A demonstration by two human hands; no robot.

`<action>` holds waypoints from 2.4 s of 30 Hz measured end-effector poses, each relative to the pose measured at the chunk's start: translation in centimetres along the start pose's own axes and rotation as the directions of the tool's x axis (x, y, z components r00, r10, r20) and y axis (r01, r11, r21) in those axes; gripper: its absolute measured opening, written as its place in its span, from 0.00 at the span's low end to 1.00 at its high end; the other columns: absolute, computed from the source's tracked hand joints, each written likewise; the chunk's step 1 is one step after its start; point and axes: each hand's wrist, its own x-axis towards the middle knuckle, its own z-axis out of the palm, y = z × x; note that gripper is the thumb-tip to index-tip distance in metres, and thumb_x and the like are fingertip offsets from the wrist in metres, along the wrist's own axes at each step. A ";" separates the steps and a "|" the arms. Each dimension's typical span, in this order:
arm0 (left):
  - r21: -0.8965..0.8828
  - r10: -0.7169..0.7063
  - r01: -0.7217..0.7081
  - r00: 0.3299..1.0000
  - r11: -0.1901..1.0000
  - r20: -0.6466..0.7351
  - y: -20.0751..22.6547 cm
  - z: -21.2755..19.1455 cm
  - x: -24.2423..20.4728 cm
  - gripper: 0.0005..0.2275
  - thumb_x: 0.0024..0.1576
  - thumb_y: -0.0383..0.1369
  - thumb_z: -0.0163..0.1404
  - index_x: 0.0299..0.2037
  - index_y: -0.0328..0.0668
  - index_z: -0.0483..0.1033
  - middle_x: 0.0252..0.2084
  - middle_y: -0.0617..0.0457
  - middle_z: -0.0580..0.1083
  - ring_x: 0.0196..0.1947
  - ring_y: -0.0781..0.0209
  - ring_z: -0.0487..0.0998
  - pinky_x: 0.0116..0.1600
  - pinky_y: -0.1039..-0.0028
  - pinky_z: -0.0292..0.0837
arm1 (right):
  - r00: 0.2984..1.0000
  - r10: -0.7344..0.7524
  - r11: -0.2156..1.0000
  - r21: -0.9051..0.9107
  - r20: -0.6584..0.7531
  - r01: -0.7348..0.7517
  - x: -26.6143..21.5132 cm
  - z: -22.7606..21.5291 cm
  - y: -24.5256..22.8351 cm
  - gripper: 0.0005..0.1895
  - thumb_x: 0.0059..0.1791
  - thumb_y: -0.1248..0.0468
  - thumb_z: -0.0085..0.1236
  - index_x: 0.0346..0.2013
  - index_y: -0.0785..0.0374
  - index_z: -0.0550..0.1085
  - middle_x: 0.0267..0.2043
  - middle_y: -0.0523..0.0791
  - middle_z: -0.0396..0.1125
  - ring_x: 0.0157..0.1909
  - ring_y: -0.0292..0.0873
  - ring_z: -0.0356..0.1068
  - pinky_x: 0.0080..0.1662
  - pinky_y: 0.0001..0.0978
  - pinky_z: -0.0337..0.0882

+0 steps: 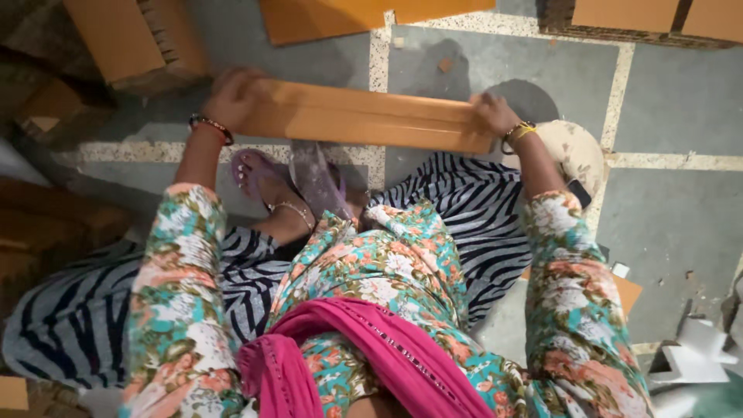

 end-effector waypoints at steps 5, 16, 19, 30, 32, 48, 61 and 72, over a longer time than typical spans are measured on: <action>-0.222 -0.149 0.073 0.925 0.972 -0.348 -1.0 2.9 0.0 0.13 0.69 0.46 0.62 0.52 0.49 0.79 0.50 0.44 0.78 0.55 0.46 0.80 0.61 0.62 0.75 | 0.831 0.175 0.977 0.195 -0.528 -0.082 -0.2 1.6 -0.1 0.49 0.39 0.57 0.79 0.67 0.60 0.59 0.62 0.56 0.57 0.59 0.58 0.66 0.57 0.42 0.71; -0.233 -0.277 0.166 0.739 0.958 -0.613 8.5 1.8 1.7 0.26 0.63 0.43 0.61 0.66 0.42 0.65 0.63 0.39 0.67 0.62 0.35 0.69 0.63 0.54 0.71 | 0.781 0.370 0.891 0.429 -0.502 -0.146 1.9 2.0 1.9 0.32 0.53 0.44 0.60 0.65 0.55 0.65 0.58 0.54 0.70 0.59 0.53 0.73 0.57 0.42 0.72; 0.048 -0.489 0.548 0.780 0.835 -0.391 10.7 -0.9 2.2 0.26 0.65 0.50 0.50 0.67 0.45 0.62 0.70 0.36 0.56 0.62 0.33 0.66 0.58 0.46 0.67 | 0.707 0.497 0.867 0.326 -0.503 -0.377 2.9 2.1 1.3 0.28 0.55 0.39 0.51 0.60 0.55 0.67 0.53 0.55 0.70 0.54 0.59 0.72 0.53 0.49 0.71; 0.047 -0.301 0.340 0.882 0.939 -0.362 4.0 2.2 5.3 0.17 0.72 0.40 0.38 0.51 0.38 0.77 0.52 0.37 0.74 0.52 0.34 0.73 0.57 0.50 0.69 | 0.540 0.506 0.815 0.167 -0.673 -0.555 3.0 2.3 -10.2 0.22 0.56 0.40 0.37 0.49 0.49 0.71 0.43 0.53 0.72 0.44 0.64 0.73 0.43 0.60 0.70; 0.064 -0.264 0.318 0.871 0.946 -0.415 3.9 2.2 5.5 0.16 0.71 0.40 0.39 0.46 0.37 0.78 0.47 0.37 0.75 0.49 0.35 0.74 0.54 0.50 0.69 | 0.531 0.486 0.818 0.147 -0.694 -0.557 3.8 1.9 -10.2 0.22 0.56 0.40 0.37 0.49 0.49 0.71 0.42 0.53 0.72 0.43 0.64 0.72 0.41 0.60 0.70; 0.034 -0.356 0.417 0.811 0.908 -0.464 5.5 1.3 5.6 0.16 0.67 0.43 0.41 0.46 0.39 0.75 0.41 0.36 0.77 0.41 0.31 0.76 0.41 0.45 0.69 | 0.458 0.471 0.852 0.255 -0.753 -0.458 4.7 2.5 -4.7 0.24 0.57 0.44 0.34 0.48 0.55 0.73 0.38 0.53 0.76 0.40 0.62 0.74 0.41 0.56 0.70; 0.035 -0.387 0.481 0.745 0.876 -0.544 0.4 4.3 5.4 0.14 0.66 0.42 0.43 0.41 0.44 0.79 0.38 0.39 0.79 0.39 0.34 0.78 0.42 0.48 0.72 | 0.509 0.536 0.828 0.299 -0.674 -0.475 5.8 2.1 -1.8 0.35 0.55 0.42 0.30 0.26 0.52 0.85 0.30 0.50 0.77 0.37 0.58 0.76 0.44 0.50 0.73; -0.117 -0.478 0.501 0.691 0.857 -0.542 3.3 2.5 5.5 0.20 0.68 0.42 0.38 0.33 0.44 0.80 0.32 0.45 0.80 0.35 0.40 0.81 0.39 0.54 0.73 | 0.526 0.511 0.852 0.321 -0.679 -0.413 5.8 2.2 -0.8 0.38 0.56 0.42 0.27 0.27 0.53 0.85 0.30 0.50 0.77 0.37 0.58 0.76 0.45 0.48 0.73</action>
